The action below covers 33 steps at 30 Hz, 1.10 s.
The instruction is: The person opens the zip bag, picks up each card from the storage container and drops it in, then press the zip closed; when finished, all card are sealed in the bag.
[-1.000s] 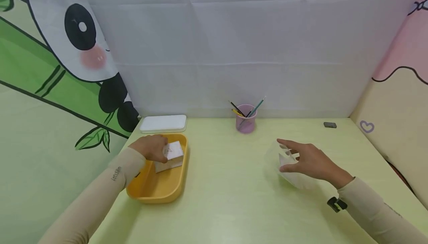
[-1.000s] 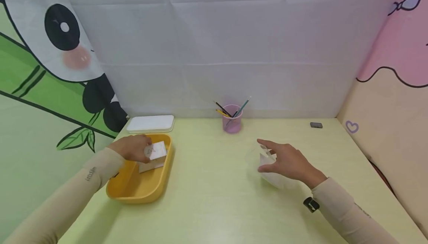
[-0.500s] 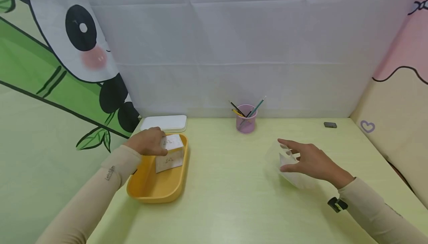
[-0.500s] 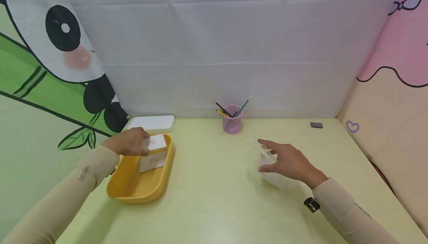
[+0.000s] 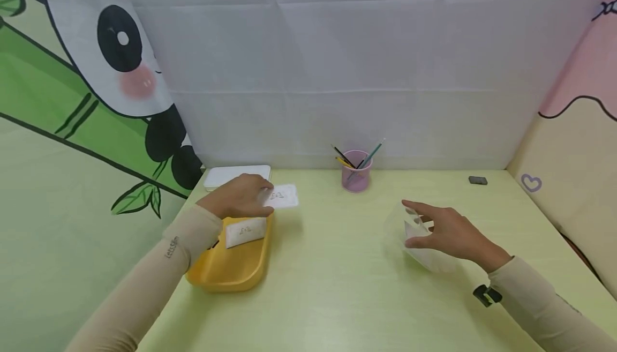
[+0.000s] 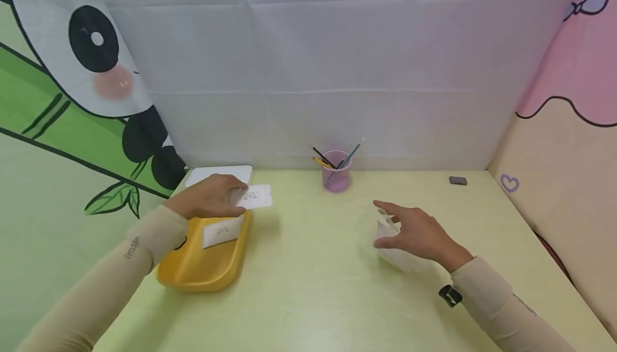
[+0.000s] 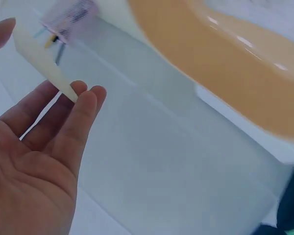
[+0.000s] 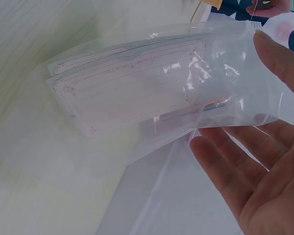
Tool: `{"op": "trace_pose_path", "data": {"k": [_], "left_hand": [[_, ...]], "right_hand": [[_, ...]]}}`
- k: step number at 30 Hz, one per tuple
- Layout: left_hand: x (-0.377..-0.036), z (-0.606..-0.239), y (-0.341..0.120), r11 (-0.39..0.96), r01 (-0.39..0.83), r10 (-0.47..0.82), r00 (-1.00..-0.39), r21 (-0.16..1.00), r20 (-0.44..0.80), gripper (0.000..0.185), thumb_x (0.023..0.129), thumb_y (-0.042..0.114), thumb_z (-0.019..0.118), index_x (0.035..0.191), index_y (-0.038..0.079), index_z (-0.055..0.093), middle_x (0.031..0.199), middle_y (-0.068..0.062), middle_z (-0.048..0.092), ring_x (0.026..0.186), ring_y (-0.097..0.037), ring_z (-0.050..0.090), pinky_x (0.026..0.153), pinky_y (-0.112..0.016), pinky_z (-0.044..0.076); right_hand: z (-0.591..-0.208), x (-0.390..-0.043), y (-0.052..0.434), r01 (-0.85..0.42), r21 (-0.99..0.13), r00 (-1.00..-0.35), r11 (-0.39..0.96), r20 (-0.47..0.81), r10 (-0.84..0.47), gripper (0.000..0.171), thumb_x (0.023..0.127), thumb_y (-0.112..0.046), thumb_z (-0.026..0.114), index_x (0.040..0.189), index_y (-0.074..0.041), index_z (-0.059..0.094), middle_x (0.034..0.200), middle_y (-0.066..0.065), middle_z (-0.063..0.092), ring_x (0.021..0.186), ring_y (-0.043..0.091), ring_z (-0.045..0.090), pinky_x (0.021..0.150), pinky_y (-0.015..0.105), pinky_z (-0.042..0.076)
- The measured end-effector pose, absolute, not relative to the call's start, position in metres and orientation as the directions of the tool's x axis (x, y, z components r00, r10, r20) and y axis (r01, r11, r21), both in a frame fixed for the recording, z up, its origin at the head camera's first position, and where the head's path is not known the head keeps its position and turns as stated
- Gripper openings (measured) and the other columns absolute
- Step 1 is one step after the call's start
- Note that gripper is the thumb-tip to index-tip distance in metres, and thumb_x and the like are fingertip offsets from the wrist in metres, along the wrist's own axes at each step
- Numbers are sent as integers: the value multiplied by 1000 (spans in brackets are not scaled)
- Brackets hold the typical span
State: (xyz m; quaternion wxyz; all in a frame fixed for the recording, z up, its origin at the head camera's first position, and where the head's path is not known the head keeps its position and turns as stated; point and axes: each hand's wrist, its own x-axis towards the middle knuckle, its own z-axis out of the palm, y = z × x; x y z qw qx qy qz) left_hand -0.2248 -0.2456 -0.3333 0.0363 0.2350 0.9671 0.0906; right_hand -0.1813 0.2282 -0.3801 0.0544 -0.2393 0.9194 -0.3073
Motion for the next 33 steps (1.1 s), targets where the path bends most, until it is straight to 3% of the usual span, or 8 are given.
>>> {"op": "trace_pose_path", "data": {"k": [5,10,19,26,33], "left_hand": [[-224,-328,-212,806,537,539,-840,249,64,53,82,37,73,122,3,69,120,-7,69,108,-25,63,97,-41,47],[-225,-322,-177,762,610,604,-791,217,104,48,82,36,74,118,4,71,115,-5,70,99,-21,64,90,-36,49],[-223,-309,-127,687,707,700,-706,170,108,45,82,35,76,116,5,71,113,-4,70,93,-18,62,83,-31,49],[-217,-312,-105,669,725,725,-685,162,73,45,81,34,78,115,6,71,104,-1,69,82,-15,59,76,-27,49],[-210,-315,-84,640,760,762,-647,113,32,37,83,37,76,109,11,71,103,2,67,85,-14,58,78,-28,48]], "right_hand": [[-382,-182,226,-401,-592,-884,699,50,-465,89,79,-54,81,155,-28,41,140,8,58,114,33,62,80,46,54],[-383,-182,225,-403,-597,-882,694,52,-468,89,79,-52,82,155,-28,41,140,9,58,113,33,63,79,45,54],[-378,-179,225,-405,-598,-879,692,47,-474,91,79,-56,79,155,-26,41,140,10,58,112,35,63,78,45,54],[-381,-180,224,-403,-603,-879,688,44,-475,90,79,-55,80,155,-27,41,140,10,57,115,33,62,80,45,54],[-384,-182,223,-395,-601,-885,695,45,-464,90,78,-55,81,154,-28,42,140,9,58,117,32,61,81,45,54]]}}
